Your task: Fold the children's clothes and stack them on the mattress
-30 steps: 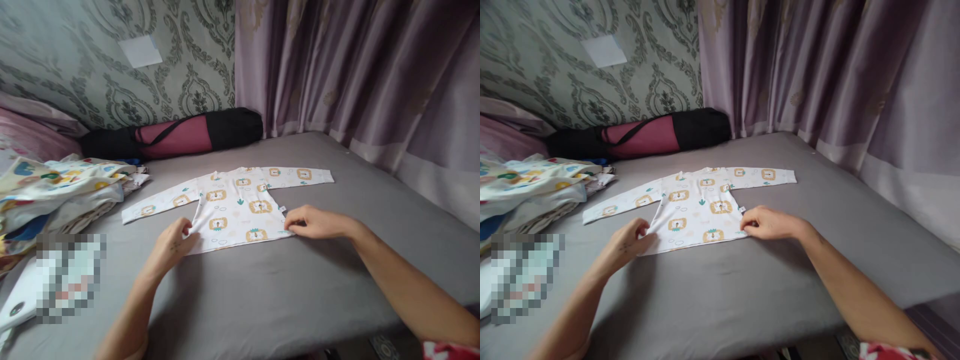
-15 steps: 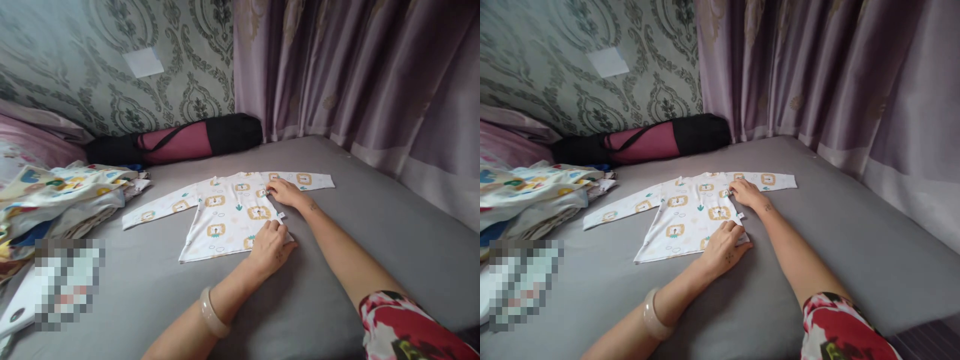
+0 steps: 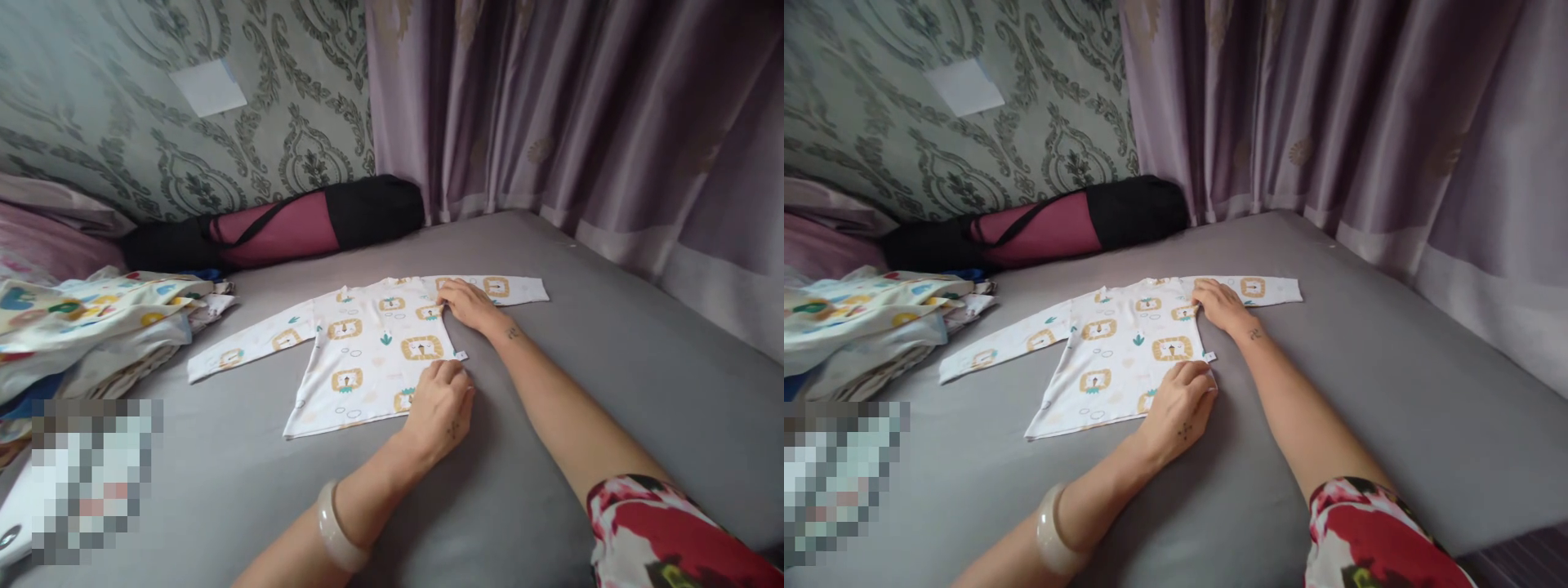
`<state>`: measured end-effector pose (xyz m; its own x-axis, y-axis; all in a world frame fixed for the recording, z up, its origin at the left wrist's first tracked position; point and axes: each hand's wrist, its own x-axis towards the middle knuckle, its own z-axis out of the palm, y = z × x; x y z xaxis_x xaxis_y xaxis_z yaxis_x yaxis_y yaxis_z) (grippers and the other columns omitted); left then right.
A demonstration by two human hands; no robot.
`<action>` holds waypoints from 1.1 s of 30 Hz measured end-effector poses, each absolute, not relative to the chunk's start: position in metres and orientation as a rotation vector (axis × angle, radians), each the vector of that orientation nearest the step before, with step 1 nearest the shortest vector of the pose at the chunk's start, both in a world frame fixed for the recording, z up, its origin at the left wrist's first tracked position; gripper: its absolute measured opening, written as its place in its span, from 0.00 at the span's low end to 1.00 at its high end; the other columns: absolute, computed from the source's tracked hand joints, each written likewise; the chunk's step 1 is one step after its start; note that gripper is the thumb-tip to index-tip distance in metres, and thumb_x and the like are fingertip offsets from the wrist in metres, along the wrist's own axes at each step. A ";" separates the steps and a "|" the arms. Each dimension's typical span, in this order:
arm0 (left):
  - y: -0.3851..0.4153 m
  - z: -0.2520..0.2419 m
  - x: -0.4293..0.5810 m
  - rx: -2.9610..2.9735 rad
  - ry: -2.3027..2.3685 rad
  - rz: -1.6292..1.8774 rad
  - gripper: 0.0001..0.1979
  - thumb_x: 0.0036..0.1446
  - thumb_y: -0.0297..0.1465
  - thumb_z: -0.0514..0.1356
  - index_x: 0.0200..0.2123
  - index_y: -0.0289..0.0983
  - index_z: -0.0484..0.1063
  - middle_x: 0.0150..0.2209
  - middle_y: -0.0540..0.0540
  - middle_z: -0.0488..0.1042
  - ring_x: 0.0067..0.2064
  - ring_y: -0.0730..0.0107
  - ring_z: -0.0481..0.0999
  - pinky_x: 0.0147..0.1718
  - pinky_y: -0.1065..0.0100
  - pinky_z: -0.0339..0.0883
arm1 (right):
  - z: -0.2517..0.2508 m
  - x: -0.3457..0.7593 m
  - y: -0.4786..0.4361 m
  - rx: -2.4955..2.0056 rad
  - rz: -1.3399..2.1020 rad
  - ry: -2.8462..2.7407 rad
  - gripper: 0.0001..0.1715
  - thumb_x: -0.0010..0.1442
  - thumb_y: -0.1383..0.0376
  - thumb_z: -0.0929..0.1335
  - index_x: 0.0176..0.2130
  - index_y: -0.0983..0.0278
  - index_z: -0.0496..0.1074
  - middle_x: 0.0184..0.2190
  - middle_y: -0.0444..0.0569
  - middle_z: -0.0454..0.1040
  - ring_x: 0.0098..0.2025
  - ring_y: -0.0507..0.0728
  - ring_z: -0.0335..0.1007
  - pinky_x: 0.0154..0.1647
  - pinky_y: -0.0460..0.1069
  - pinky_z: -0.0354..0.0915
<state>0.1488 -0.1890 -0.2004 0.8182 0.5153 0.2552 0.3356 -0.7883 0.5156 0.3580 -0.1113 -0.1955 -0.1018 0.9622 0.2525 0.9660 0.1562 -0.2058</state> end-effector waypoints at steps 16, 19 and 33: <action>-0.208 -0.201 0.148 2.475 0.291 0.432 0.20 0.53 0.17 0.48 0.47 0.35 0.67 0.48 0.39 0.74 0.58 0.60 0.69 0.61 0.57 0.60 | -0.209 0.263 -0.108 -1.873 0.442 -2.234 0.39 0.69 0.53 0.50 0.69 0.74 0.47 0.71 0.56 0.41 0.72 0.59 0.32 0.70 0.57 0.36; -0.204 -0.202 0.146 2.440 0.238 0.424 0.16 0.55 0.18 0.48 0.44 0.34 0.68 0.44 0.38 0.75 0.54 0.60 0.71 0.59 0.58 0.61 | -0.214 0.267 -0.110 -1.997 0.334 -2.178 0.41 0.68 0.51 0.49 0.69 0.75 0.45 0.71 0.58 0.40 0.72 0.60 0.32 0.70 0.57 0.33; -0.143 -0.166 0.105 2.209 0.589 0.556 0.13 0.60 0.26 0.52 0.42 0.36 0.75 0.39 0.44 0.80 0.38 0.68 0.77 0.39 0.71 0.68 | -0.231 0.284 -0.108 -2.192 -0.105 -2.093 0.40 0.69 0.52 0.48 0.67 0.79 0.52 0.69 0.62 0.49 0.71 0.63 0.39 0.69 0.57 0.38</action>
